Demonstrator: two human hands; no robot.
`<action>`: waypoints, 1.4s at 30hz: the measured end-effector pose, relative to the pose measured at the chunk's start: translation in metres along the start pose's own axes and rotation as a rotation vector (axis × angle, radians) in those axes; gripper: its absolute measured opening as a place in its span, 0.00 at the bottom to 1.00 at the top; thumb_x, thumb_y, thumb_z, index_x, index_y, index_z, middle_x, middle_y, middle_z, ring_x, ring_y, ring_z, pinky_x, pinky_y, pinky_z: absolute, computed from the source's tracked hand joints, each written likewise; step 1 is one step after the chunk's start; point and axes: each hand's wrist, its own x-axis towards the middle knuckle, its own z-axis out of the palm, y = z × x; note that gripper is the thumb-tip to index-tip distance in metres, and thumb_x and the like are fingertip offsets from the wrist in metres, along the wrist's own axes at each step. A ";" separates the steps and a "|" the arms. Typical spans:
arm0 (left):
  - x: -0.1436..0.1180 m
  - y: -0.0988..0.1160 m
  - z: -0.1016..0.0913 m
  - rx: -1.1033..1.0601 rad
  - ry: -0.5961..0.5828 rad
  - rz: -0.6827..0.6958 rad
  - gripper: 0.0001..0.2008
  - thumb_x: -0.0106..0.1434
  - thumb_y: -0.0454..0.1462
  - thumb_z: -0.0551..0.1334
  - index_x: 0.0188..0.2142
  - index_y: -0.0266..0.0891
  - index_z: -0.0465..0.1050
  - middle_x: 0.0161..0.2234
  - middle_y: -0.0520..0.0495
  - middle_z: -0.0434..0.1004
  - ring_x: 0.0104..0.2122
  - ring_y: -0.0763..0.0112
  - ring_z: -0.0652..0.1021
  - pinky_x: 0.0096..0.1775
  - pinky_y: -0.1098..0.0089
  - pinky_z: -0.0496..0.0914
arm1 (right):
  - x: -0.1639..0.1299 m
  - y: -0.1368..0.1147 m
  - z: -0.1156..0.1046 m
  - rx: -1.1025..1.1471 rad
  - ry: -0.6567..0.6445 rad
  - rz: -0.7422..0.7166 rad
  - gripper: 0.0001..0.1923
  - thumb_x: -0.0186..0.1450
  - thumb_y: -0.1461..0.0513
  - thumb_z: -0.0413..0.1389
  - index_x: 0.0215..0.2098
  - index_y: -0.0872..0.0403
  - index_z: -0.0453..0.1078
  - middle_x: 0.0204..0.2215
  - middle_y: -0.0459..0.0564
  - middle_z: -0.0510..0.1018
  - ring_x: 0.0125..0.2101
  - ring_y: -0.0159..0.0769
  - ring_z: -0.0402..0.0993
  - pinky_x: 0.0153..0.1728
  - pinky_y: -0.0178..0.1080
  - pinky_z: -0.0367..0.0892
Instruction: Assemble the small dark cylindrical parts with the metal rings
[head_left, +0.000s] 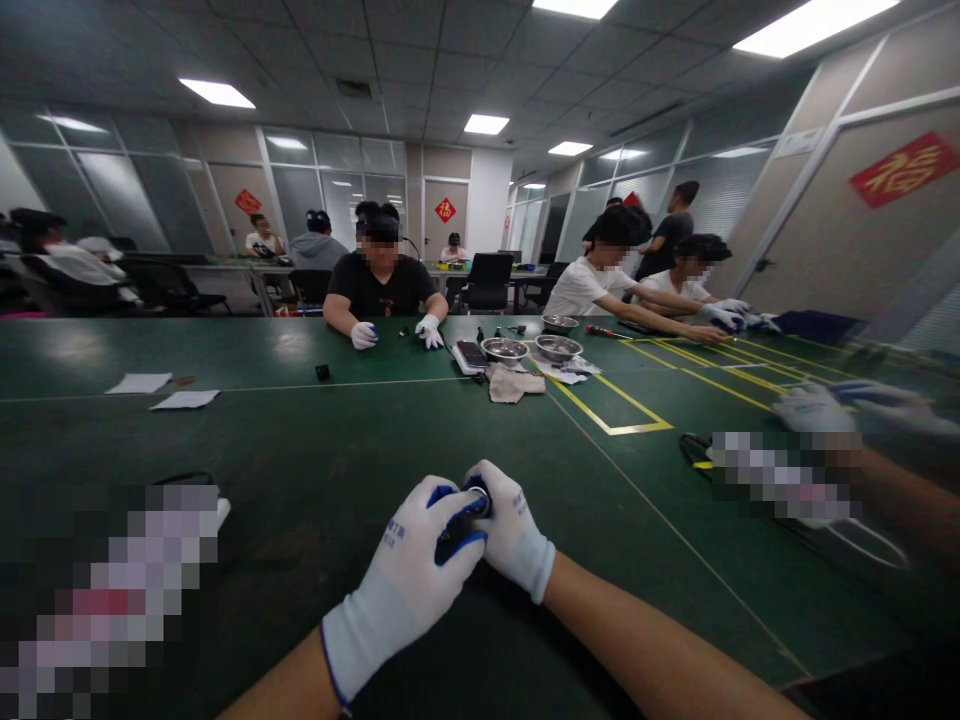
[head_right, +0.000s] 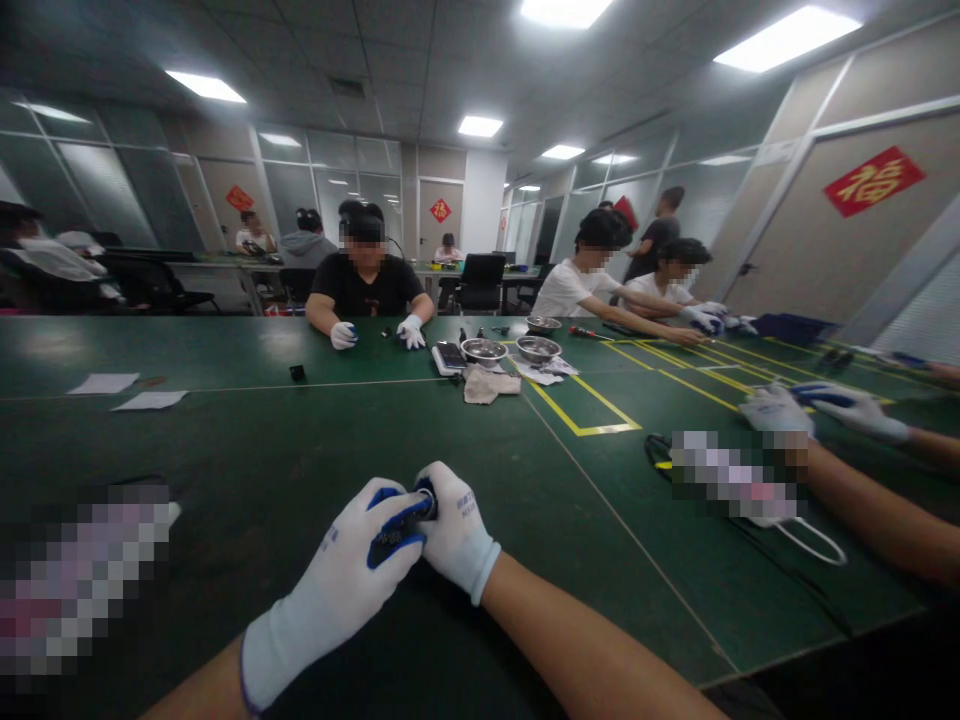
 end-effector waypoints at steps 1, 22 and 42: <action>0.000 0.000 0.001 -0.011 0.028 -0.001 0.16 0.60 0.33 0.67 0.48 0.44 0.77 0.45 0.46 0.78 0.46 0.59 0.80 0.49 0.59 0.77 | 0.000 0.000 0.000 0.028 -0.003 0.018 0.08 0.57 0.64 0.59 0.33 0.51 0.64 0.26 0.43 0.73 0.26 0.34 0.70 0.27 0.36 0.66; 0.005 -0.006 0.000 -0.128 0.035 -0.107 0.22 0.58 0.33 0.68 0.53 0.42 0.75 0.51 0.43 0.80 0.53 0.56 0.79 0.58 0.53 0.73 | -0.009 0.002 0.002 0.180 -0.075 -0.220 0.49 0.63 0.65 0.62 0.74 0.49 0.40 0.52 0.56 0.74 0.47 0.45 0.77 0.53 0.52 0.73; 0.013 -0.037 -0.028 0.350 -0.205 -0.272 0.10 0.63 0.36 0.64 0.44 0.43 0.80 0.49 0.40 0.81 0.52 0.51 0.80 0.55 0.55 0.72 | 0.001 -0.001 -0.012 0.154 -0.096 0.009 0.05 0.60 0.64 0.57 0.33 0.51 0.64 0.30 0.45 0.73 0.30 0.35 0.71 0.32 0.37 0.67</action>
